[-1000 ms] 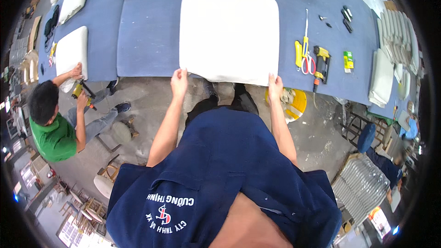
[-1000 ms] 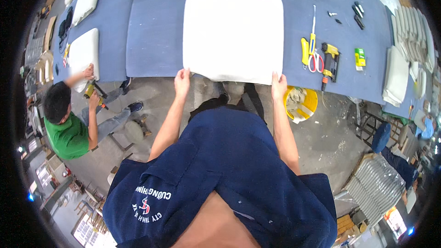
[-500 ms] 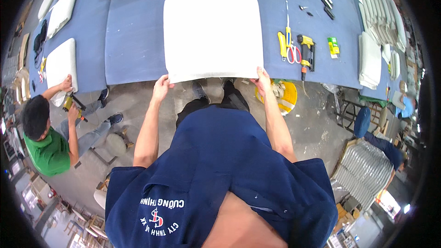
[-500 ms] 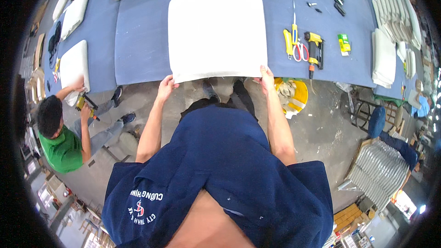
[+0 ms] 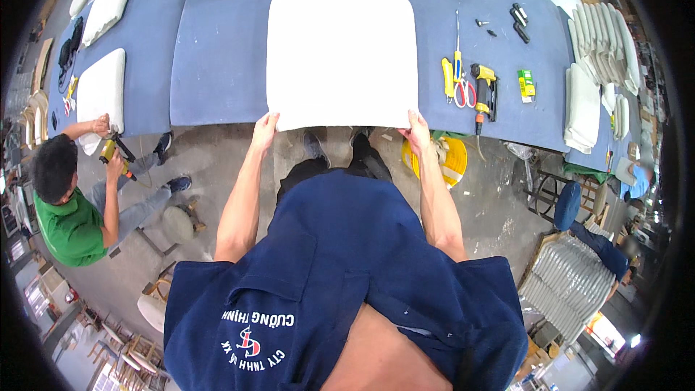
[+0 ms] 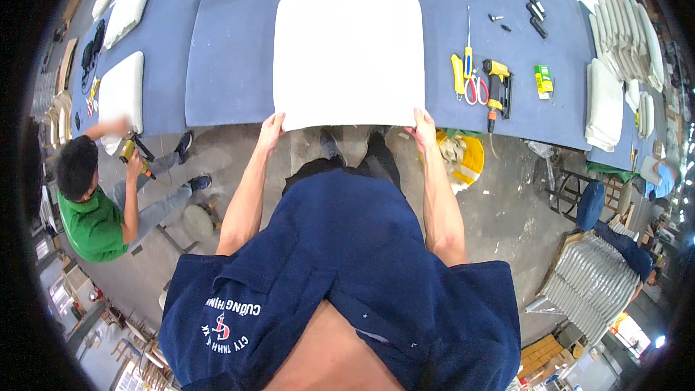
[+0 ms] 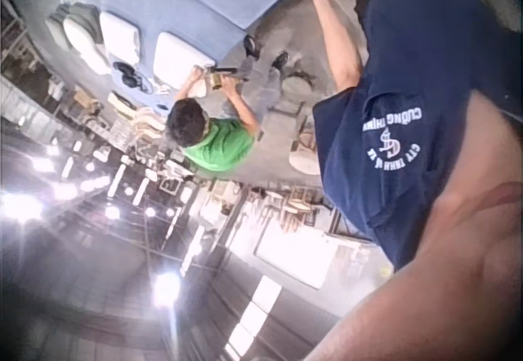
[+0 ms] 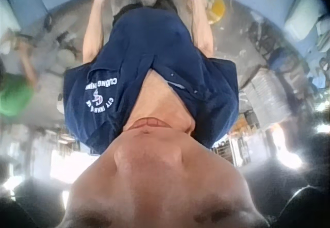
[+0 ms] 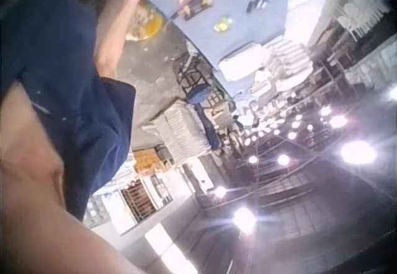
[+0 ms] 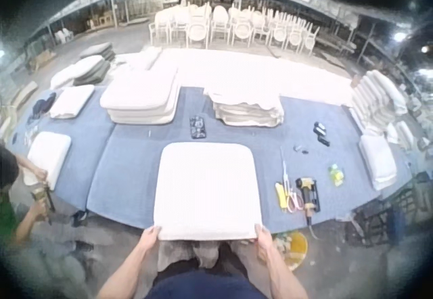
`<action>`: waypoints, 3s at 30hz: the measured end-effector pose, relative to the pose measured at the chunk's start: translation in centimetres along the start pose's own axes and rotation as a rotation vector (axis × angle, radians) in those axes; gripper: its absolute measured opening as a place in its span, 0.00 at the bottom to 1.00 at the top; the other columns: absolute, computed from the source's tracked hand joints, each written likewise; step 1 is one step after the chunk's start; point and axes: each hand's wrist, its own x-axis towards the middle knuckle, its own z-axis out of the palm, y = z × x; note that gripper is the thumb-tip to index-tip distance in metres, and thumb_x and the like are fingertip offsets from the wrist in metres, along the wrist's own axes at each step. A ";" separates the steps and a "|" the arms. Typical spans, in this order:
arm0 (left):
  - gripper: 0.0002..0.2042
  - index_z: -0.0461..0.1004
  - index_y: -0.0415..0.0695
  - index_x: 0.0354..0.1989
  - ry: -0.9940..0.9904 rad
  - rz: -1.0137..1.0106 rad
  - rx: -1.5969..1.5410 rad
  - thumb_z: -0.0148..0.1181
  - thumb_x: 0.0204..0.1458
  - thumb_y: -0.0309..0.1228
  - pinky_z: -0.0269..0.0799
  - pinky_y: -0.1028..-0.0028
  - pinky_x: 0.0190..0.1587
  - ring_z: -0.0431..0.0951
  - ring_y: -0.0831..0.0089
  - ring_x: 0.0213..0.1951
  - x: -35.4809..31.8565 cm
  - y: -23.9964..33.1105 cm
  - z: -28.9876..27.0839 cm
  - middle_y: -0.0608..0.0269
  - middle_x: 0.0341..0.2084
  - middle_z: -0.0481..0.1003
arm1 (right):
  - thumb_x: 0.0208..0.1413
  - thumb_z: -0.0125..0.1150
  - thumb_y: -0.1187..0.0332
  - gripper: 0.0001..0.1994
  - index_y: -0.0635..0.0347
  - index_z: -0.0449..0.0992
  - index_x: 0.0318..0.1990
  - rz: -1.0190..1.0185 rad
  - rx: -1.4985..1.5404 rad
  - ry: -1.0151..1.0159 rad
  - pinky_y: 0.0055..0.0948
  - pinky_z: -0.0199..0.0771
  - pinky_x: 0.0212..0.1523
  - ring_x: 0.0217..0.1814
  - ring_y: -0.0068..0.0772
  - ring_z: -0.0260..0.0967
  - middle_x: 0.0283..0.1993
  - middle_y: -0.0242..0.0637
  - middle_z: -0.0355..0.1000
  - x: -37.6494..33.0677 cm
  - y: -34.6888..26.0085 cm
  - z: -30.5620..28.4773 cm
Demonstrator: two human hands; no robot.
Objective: The person staples white fabric onto a chair seat cushion using a pneumatic staple gun. They trim excess fabric with scissors, tuck edges with a flathead screwdriver, and flip the cushion to work on different sides.
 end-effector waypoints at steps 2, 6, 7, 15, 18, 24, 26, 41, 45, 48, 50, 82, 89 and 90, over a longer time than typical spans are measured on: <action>0.24 0.77 0.39 0.62 -0.019 0.112 0.069 0.52 0.73 0.48 0.71 0.72 0.56 0.76 0.79 0.52 -0.2 1.3 -1.3 0.68 0.52 0.81 | 0.74 0.59 0.53 0.19 0.49 0.75 0.65 -0.078 0.197 -0.025 0.39 0.78 0.54 0.54 0.27 0.78 0.55 0.27 0.81 -0.8 -1.4 1.4; 0.22 0.79 0.36 0.57 0.051 0.349 -0.134 0.56 0.73 0.45 0.70 0.72 0.51 0.74 0.80 0.47 -4.0 9.6 -2.4 0.71 0.45 0.81 | 0.72 0.61 0.52 0.21 0.51 0.76 0.65 -0.337 0.232 -0.065 0.41 0.78 0.58 0.58 0.28 0.78 0.58 0.29 0.80 -4.7 -9.8 2.7; 0.23 0.80 0.35 0.55 0.057 0.402 -0.158 0.58 0.72 0.47 0.70 0.73 0.51 0.75 0.80 0.46 -5.8 14.0 -2.5 0.70 0.44 0.81 | 0.71 0.63 0.50 0.22 0.52 0.77 0.63 -0.414 0.249 -0.040 0.40 0.78 0.59 0.58 0.29 0.78 0.58 0.30 0.81 -6.4 -13.4 4.2; 0.23 0.85 0.36 0.34 0.148 0.491 0.153 0.63 0.68 0.47 0.71 0.69 0.36 0.80 0.76 0.30 -5.6 32.8 -4.2 0.63 0.26 0.83 | 0.70 0.63 0.45 0.22 0.49 0.80 0.59 -0.598 0.052 0.074 0.30 0.74 0.46 0.49 0.20 0.75 0.51 0.24 0.80 -4.4 -28.4 9.5; 0.19 0.85 0.41 0.35 0.486 0.444 0.992 0.65 0.64 0.47 0.76 0.62 0.39 0.84 0.61 0.34 -5.5 41.0 -3.7 0.56 0.30 0.85 | 0.69 0.64 0.46 0.19 0.48 0.81 0.54 -0.637 0.088 0.102 0.24 0.70 0.39 0.39 0.16 0.70 0.42 0.21 0.78 -2.2 -32.0 12.2; 0.33 0.73 0.53 0.66 0.333 1.472 1.022 0.70 0.55 0.56 0.60 0.43 0.69 0.77 0.52 0.61 2.1 48.8 5.6 0.54 0.54 0.81 | 0.69 0.64 0.49 0.16 0.50 0.81 0.50 -0.672 0.152 0.127 0.22 0.66 0.30 0.29 0.15 0.63 0.33 0.20 0.72 3.6 -36.3 15.1; 0.38 0.69 0.54 0.71 0.267 1.370 1.224 0.73 0.53 0.54 0.55 0.39 0.72 0.76 0.50 0.63 4.8 49.7 7.5 0.54 0.55 0.81 | 0.69 0.64 0.50 0.16 0.52 0.81 0.49 -0.672 0.154 0.094 0.23 0.64 0.27 0.26 0.15 0.62 0.29 0.20 0.69 4.5 -37.6 16.3; 0.26 0.76 0.49 0.61 0.278 1.253 1.094 0.66 0.50 0.26 0.73 0.55 0.51 0.82 0.57 0.48 6.1 48.1 11.1 0.62 0.49 0.83 | 0.69 0.66 0.49 0.22 0.62 0.84 0.36 -0.587 0.042 -0.229 0.22 0.68 0.26 0.24 0.18 0.73 0.28 0.32 0.80 2.7 -35.6 30.1; 0.30 0.75 0.48 0.65 0.338 1.339 1.186 0.65 0.49 0.25 0.70 0.61 0.57 0.78 0.62 0.54 7.3 48.0 11.0 0.64 0.55 0.80 | 0.68 0.66 0.49 0.25 0.64 0.83 0.27 -0.686 0.044 -0.152 0.26 0.65 0.22 0.20 0.18 0.68 0.21 0.32 0.76 5.7 -36.1 32.2; 0.35 0.73 0.46 0.68 0.359 1.366 1.133 0.65 0.45 0.23 0.68 0.59 0.58 0.77 0.60 0.56 8.3 48.2 10.9 0.63 0.57 0.79 | 0.72 0.63 0.55 0.24 0.57 0.76 0.22 -0.656 0.165 -0.200 0.25 0.53 0.19 0.17 0.15 0.57 0.17 0.22 0.65 7.2 -33.7 33.3; 0.36 0.71 0.45 0.70 0.367 1.398 1.218 0.64 0.46 0.23 0.68 0.59 0.60 0.77 0.61 0.57 8.6 48.1 10.7 0.59 0.59 0.78 | 0.72 0.62 0.56 0.24 0.56 0.74 0.21 -0.607 0.209 -0.320 0.24 0.52 0.18 0.17 0.15 0.56 0.17 0.21 0.64 8.5 -32.0 32.3; 0.30 0.58 0.41 0.77 -0.359 0.627 1.503 0.49 0.73 0.46 0.65 0.56 0.70 0.72 0.45 0.69 26.1 60.5 11.0 0.33 0.65 0.72 | 0.49 0.70 0.59 0.45 0.64 0.57 0.74 -0.006 -1.067 0.755 0.57 0.77 0.60 0.58 0.68 0.78 0.56 0.64 0.78 14.0 -20.7 -18.1; 0.24 0.65 0.43 0.68 -0.189 0.671 1.532 0.50 0.72 0.46 0.75 0.45 0.53 0.81 0.39 0.53 17.0 58.5 11.6 0.39 0.51 0.81 | 0.57 0.72 0.70 0.17 0.62 0.80 0.54 -0.620 -0.060 0.372 0.30 0.76 0.41 0.39 0.22 0.73 0.43 0.30 0.78 5.4 -28.2 5.7; 0.23 0.66 0.43 0.66 -0.173 0.712 1.523 0.50 0.72 0.46 0.75 0.45 0.52 0.81 0.40 0.52 16.2 57.7 11.3 0.40 0.50 0.81 | 0.57 0.73 0.68 0.18 0.65 0.80 0.53 -0.653 -0.049 0.258 0.30 0.76 0.40 0.39 0.23 0.74 0.42 0.33 0.79 4.1 -28.6 10.7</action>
